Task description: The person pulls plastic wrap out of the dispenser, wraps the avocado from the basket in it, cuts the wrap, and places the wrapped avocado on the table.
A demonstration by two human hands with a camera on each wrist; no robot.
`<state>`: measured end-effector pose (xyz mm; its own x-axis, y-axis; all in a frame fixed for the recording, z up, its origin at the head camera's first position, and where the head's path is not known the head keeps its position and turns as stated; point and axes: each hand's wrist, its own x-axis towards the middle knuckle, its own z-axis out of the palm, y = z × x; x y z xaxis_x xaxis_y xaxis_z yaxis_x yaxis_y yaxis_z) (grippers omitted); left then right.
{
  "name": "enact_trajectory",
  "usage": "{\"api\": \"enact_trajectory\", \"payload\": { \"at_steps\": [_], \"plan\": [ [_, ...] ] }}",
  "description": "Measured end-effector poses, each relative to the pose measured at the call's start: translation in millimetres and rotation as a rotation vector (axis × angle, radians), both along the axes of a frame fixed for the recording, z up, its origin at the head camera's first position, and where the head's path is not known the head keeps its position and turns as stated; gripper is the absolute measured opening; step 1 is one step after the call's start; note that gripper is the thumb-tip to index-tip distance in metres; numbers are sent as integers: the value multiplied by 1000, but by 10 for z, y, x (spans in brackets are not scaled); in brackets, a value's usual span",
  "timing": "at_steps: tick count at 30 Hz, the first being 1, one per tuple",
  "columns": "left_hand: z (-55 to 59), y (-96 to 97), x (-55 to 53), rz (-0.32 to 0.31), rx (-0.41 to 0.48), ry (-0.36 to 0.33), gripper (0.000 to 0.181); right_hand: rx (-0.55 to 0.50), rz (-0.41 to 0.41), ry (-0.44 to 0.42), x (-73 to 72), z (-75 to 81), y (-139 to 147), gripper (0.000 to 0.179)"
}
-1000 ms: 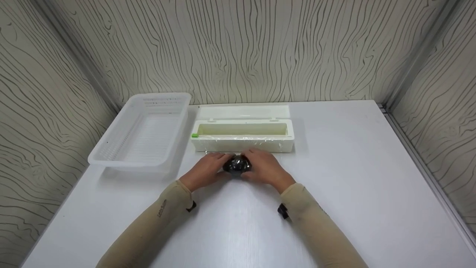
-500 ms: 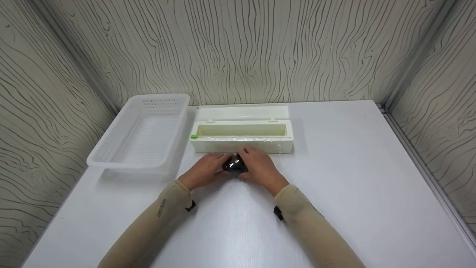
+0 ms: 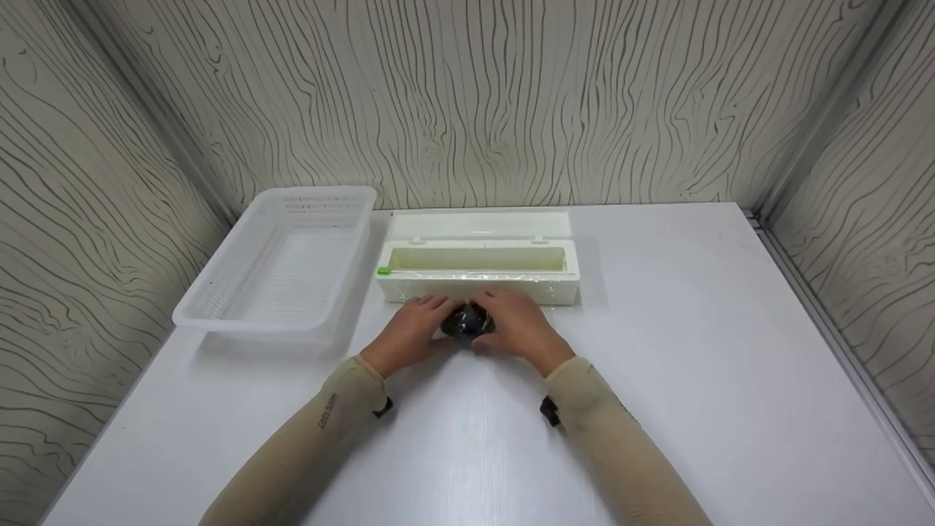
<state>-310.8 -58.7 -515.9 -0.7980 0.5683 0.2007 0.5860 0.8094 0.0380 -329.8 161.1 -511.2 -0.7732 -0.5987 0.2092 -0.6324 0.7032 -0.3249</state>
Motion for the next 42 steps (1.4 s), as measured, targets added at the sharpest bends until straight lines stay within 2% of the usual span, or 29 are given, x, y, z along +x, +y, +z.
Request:
{"api": "enact_trajectory", "payload": {
  "at_steps": [3,6,11,17,20,25,28,31,33,37,42],
  "plan": [
    [-5,14,-24,-12,-23,30,49,-17,-10,22,31,-5,4,73],
    [1,15,-45,-16,-42,31,44,-13,-32,51,68,-15,-5,72],
    [21,-6,-55,-15,-49,-23,44,22,-58,80,102,-16,-53,82],
    [40,-47,-78,-37,-19,-67,34,52,-56,80,60,2,-122,72],
    [45,-57,-93,-52,3,-76,34,67,-48,88,32,10,-111,69],
    [60,-60,-99,-55,21,-99,45,83,-16,75,-8,53,-65,74],
    [63,-45,-81,-41,12,-81,64,88,-3,54,-14,97,-45,78],
    [55,-7,-57,-20,-13,-25,76,101,0,37,-22,128,-22,80],
    [44,26,-46,-4,-33,22,74,102,2,30,-32,135,-8,80],
    [27,70,-51,20,-78,102,56,78,15,33,-43,125,12,78],
    [27,75,-55,25,-79,99,47,32,4,10,-3,85,34,81]
  ]
}}
